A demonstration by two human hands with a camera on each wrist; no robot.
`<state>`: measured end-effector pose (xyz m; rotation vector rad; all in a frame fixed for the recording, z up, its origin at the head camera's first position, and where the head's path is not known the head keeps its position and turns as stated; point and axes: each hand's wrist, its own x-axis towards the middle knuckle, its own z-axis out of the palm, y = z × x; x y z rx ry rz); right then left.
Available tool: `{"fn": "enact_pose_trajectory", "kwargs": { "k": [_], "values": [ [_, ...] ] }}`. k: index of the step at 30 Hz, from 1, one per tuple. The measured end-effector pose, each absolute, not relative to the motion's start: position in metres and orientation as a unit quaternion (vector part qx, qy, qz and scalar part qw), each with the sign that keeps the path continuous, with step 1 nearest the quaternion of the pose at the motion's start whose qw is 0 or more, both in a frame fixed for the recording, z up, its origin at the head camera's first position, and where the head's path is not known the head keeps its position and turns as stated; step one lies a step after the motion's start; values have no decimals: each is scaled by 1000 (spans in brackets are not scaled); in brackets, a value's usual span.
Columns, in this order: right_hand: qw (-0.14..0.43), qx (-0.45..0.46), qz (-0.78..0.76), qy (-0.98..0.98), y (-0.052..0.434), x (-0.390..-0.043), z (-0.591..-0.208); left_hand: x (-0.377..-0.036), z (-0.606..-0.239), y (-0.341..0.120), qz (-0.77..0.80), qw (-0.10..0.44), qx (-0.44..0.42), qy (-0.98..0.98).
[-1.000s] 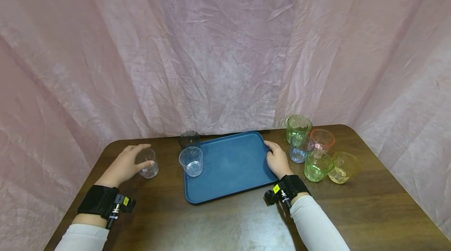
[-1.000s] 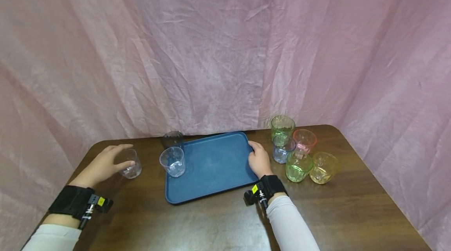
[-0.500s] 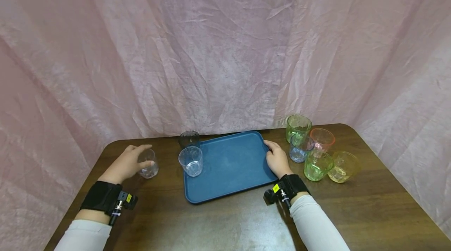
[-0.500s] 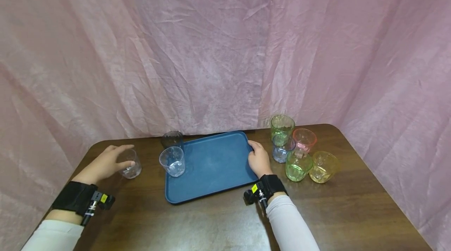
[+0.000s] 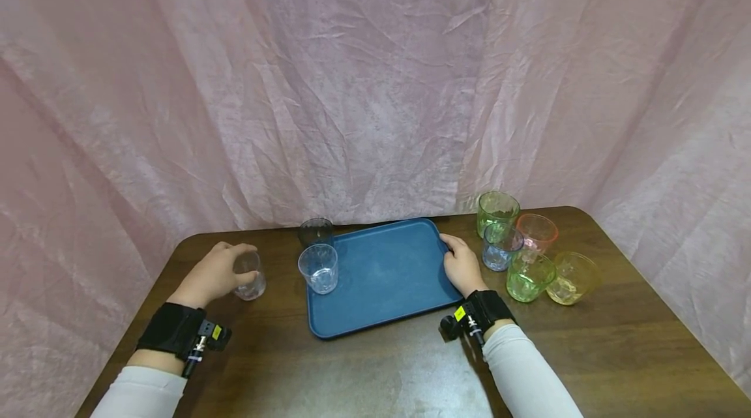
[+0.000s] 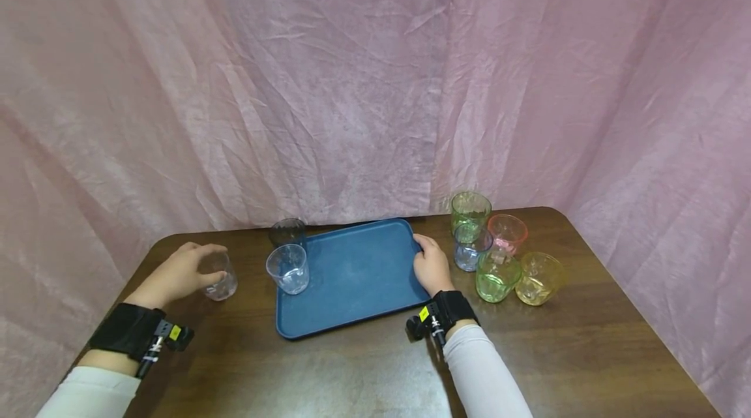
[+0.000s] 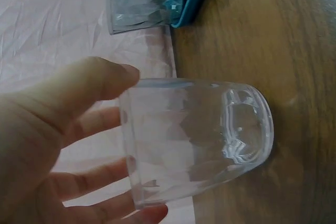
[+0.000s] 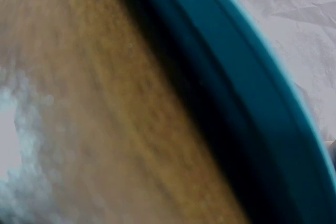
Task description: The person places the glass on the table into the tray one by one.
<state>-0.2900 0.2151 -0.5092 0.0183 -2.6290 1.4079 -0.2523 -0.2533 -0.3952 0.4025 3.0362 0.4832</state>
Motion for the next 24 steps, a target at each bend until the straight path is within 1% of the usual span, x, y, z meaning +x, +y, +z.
{"fn": "enact_pose_trajectory", "kwargs": {
  "k": [7,14,24],
  "values": [
    [85,5,476,-875,215,-286,-512,-251,-396,-249,152,-24,131,979],
    [71,4,476,-877,215,-287,-513,-245,-395,-248,134,-43,119,983],
    [71,8,472,-878,215,-288,-510,-235,-369,-232,132,-130,118,976]
  ]
}}
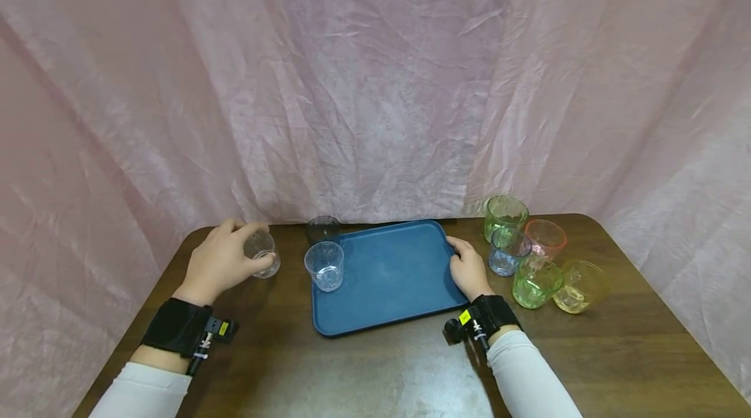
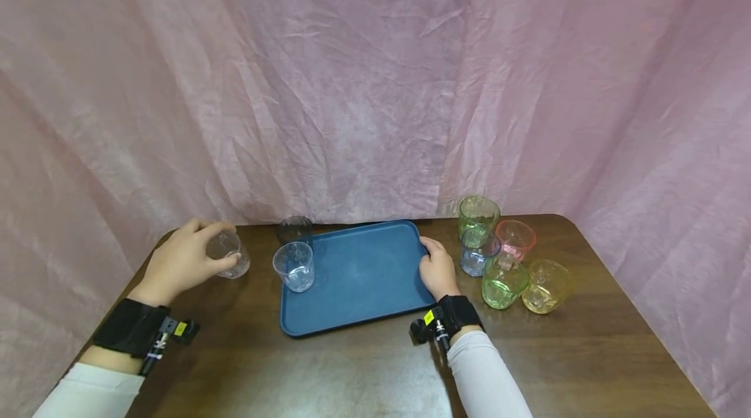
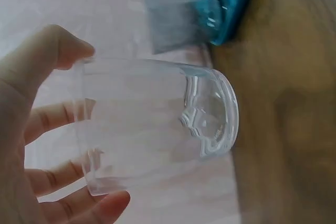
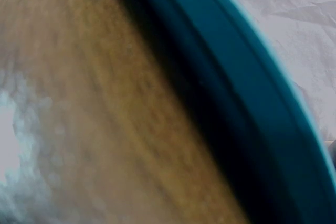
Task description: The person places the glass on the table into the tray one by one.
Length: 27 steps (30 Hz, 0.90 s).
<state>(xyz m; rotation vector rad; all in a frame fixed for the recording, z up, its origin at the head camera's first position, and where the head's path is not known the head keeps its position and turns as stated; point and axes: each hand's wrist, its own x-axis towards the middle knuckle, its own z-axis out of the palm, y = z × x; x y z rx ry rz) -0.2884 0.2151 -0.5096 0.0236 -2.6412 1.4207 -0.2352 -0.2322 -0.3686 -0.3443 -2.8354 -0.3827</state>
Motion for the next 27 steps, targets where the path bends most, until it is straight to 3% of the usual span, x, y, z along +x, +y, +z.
{"fn": "enact_pose_trajectory", "kwargs": {
  "k": [14,27],
  "values": [
    [79,9,472,-878,215,-286,-515,-210,-333,-194,-144,229,-166,-948],
    [89,14,467,-880,215,-288,-508,-191,-322,-174,-158,271,-226,-922]
  ]
}}
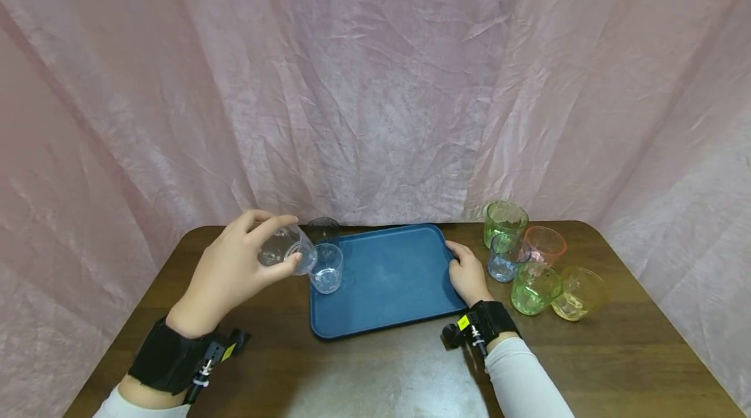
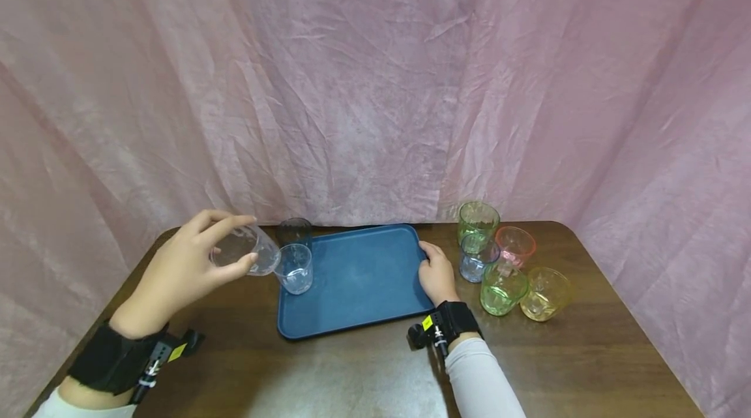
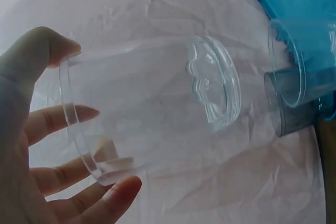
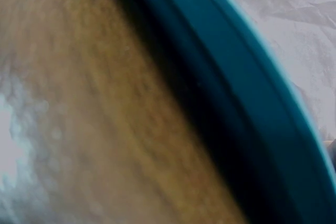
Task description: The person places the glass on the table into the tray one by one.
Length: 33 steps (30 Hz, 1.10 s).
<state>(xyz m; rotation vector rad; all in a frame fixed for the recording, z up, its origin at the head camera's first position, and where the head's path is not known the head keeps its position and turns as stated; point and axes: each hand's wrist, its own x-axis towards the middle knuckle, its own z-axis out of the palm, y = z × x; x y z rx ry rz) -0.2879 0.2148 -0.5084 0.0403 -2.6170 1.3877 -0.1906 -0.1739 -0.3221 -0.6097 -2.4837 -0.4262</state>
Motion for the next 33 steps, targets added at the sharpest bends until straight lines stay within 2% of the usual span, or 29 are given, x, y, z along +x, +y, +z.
{"fn": "enact_pose_trajectory", "kwargs": {
  "k": [8,15,33],
  "values": [
    [86,12,470,-878,214,-288,-507,-182,-336,-160,-157,219,-284,-920],
    [81,6,470,-879,214,-288,-507,-178,-350,-148,-141,203,-309,-918],
    [88,9,470,-878,215,-287,-507,-178,-387,-133,-122,105,-308,-938]
  ]
}}
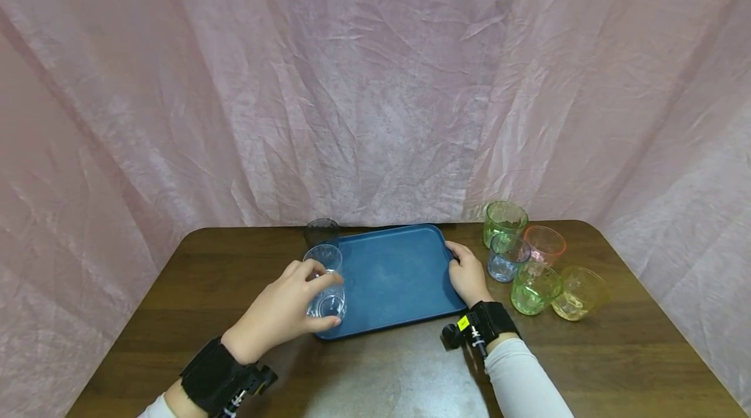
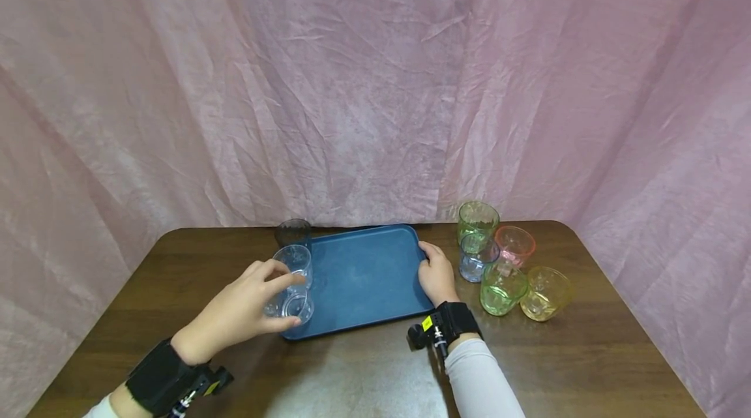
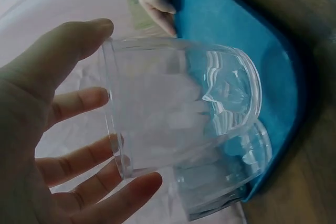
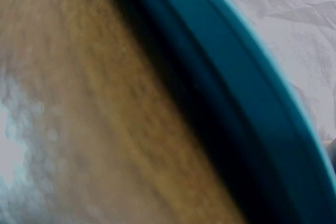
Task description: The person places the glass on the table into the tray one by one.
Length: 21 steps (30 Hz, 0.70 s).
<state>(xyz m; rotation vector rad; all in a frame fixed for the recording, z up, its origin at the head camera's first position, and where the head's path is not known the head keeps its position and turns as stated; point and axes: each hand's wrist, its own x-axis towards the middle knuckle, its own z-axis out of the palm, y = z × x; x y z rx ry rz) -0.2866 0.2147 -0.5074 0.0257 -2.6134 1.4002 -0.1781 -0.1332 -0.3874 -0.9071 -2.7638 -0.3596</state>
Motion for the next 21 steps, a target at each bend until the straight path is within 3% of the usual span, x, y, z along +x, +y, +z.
{"fn": "enact_pose_trajectory", "kwargs": {
  "k": [21],
  "values": [
    [91,4,469,-879,215,-289,-509,-182,-402,-128,-111,74,-316,-939]
  ]
}}
